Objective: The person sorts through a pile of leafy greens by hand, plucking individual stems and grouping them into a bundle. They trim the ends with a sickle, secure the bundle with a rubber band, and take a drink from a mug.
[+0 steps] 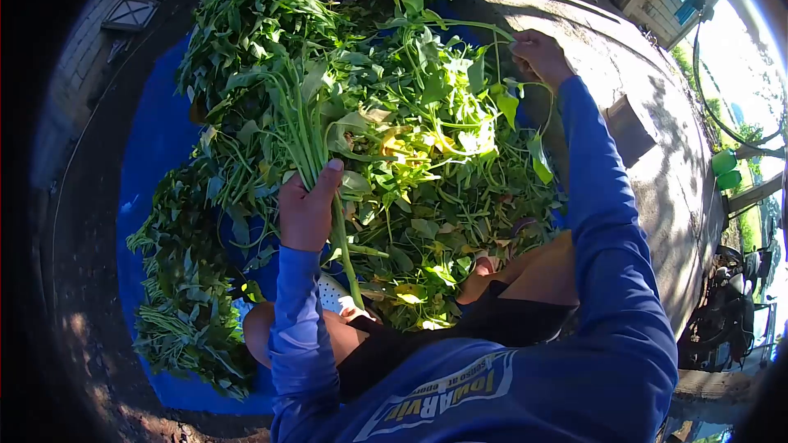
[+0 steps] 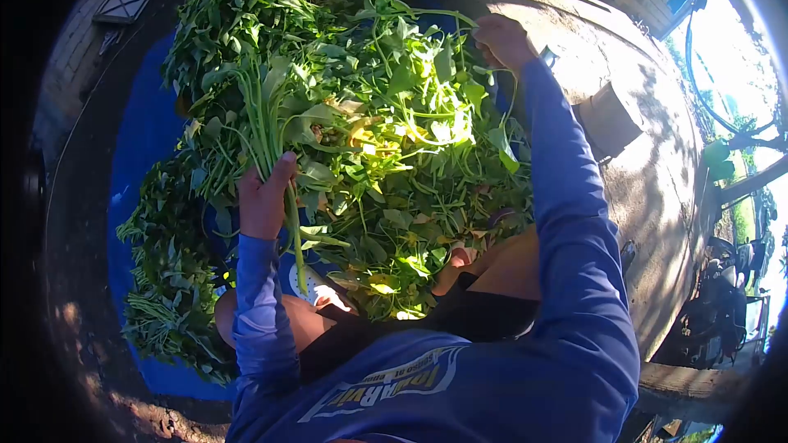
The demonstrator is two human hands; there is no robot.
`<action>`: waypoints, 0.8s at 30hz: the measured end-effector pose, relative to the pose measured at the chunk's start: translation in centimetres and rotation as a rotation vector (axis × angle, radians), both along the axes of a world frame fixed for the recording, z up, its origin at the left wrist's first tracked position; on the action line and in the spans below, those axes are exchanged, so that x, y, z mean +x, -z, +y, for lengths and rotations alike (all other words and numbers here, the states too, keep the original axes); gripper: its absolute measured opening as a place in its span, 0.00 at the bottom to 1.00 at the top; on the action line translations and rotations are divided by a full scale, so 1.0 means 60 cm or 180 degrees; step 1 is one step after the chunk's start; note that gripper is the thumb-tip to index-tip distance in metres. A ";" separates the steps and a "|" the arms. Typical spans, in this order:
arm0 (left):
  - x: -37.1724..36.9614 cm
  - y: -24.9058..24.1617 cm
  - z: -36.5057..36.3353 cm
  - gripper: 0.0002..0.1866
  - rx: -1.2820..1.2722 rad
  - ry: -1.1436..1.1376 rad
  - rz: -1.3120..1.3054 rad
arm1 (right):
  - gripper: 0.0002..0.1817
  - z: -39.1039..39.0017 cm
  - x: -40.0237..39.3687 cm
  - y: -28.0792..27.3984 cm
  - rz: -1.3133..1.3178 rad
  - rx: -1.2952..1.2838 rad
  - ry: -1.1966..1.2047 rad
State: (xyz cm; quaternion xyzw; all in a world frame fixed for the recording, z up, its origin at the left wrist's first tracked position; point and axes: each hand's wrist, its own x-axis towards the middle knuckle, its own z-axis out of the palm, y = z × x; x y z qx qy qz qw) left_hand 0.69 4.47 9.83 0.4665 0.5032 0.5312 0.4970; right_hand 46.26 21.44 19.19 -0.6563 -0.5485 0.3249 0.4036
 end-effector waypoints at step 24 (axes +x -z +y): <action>0.006 0.037 0.000 0.21 0.0134 0.0146 0.0434 | 0.07 -0.136 -0.104 0.193 0.2909 -0.1297 -0.0729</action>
